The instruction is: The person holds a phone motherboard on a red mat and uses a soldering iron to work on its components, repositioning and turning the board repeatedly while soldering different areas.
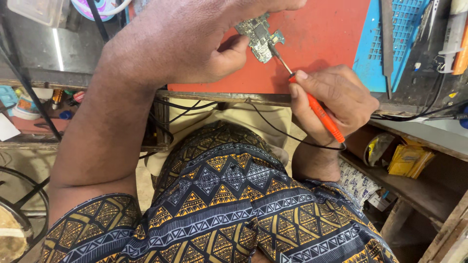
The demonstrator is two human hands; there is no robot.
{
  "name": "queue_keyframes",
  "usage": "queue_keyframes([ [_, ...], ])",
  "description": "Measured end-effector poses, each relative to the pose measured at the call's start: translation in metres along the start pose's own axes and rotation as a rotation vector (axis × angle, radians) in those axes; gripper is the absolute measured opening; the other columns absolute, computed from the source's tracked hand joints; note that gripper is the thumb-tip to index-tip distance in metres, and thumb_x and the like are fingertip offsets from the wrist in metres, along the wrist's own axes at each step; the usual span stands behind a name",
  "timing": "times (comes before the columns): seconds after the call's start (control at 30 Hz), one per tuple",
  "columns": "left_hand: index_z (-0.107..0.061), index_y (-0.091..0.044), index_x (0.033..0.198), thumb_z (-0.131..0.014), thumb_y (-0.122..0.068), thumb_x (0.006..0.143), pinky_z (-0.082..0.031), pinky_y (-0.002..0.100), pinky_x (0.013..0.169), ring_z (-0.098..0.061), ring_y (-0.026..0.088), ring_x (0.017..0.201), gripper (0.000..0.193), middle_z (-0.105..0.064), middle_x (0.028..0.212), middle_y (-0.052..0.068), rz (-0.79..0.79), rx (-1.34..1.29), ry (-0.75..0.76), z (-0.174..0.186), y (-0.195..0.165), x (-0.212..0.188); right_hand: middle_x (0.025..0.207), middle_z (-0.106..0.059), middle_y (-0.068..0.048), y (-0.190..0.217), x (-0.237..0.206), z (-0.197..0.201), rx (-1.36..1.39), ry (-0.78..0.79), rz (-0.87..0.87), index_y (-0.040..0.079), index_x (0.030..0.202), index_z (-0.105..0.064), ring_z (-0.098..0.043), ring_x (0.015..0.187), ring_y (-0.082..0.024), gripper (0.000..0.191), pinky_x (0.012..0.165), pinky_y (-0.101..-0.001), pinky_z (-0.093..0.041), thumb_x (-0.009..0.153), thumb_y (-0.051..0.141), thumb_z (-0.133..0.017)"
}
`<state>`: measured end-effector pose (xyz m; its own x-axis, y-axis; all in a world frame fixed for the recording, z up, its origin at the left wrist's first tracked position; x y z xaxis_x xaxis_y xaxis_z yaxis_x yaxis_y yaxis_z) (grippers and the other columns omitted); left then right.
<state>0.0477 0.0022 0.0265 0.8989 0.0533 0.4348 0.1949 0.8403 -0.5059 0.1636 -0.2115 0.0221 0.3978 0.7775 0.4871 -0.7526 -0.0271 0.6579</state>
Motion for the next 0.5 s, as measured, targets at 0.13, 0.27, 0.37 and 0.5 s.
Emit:
queue_keyframes([
  [0.13, -0.059, -0.017, 0.142, -0.077, -0.008, 0.088, -0.051, 0.036, 0.060, -0.064, 0.021, 0.071, 0.058, -0.070, 0.114, 0.007, 0.001, 0.003, 0.004, 0.0016, -0.0004, 0.0002, 0.086, -0.074, -0.014, -0.0018, -0.0002, 0.0004, 0.003, 0.015, 0.032, -0.004, 0.102, -0.076, -0.071, 0.074, -0.025, 0.017, 0.068, -0.0305, -0.055, 0.086, -0.002, -0.083],
  [0.27, -0.059, -0.017, 0.143, -0.077, -0.008, 0.089, -0.051, 0.035, 0.061, -0.064, 0.021, 0.073, 0.058, -0.070, 0.112, 0.006, -0.004, 0.008, 0.000, 0.0009, -0.0010, 0.0012, 0.088, -0.075, -0.014, -0.0048, -0.0035, 0.0015, 0.030, 0.012, 0.041, -0.004, 0.102, -0.076, -0.071, 0.075, -0.024, 0.016, 0.069, -0.0293, -0.055, 0.089, -0.001, -0.085],
  [0.37, -0.059, -0.017, 0.143, -0.077, -0.008, 0.089, -0.051, 0.035, 0.061, -0.064, 0.021, 0.072, 0.058, -0.070, 0.114, 0.006, -0.007, 0.021, 0.004, 0.0010, -0.0005, 0.0009, 0.086, -0.075, -0.014, -0.0069, -0.0062, 0.0015, 0.004, 0.007, 0.040, -0.004, 0.102, -0.078, -0.071, 0.072, -0.024, 0.016, 0.066, -0.0285, -0.053, 0.088, -0.002, -0.085],
  [0.5, -0.059, -0.017, 0.143, -0.077, -0.008, 0.090, -0.051, 0.035, 0.059, -0.064, 0.020, 0.070, 0.057, -0.070, 0.111, 0.006, 0.013, 0.005, 0.018, 0.0001, 0.0004, 0.0004, 0.086, -0.075, -0.014, -0.0093, -0.0078, 0.0026, 0.010, 0.003, 0.054, -0.004, 0.103, -0.078, -0.069, 0.071, -0.023, 0.016, 0.065, -0.0289, -0.052, 0.088, -0.002, -0.085],
])
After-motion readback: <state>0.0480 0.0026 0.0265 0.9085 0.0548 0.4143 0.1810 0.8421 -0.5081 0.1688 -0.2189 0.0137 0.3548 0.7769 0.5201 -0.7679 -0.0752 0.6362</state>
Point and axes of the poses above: each hand's wrist, its own x-axis towards the middle knuckle, its own z-axis out of the back of the hand, y = z × x, the point moved 4 cm from there along x, towards the middle knuckle
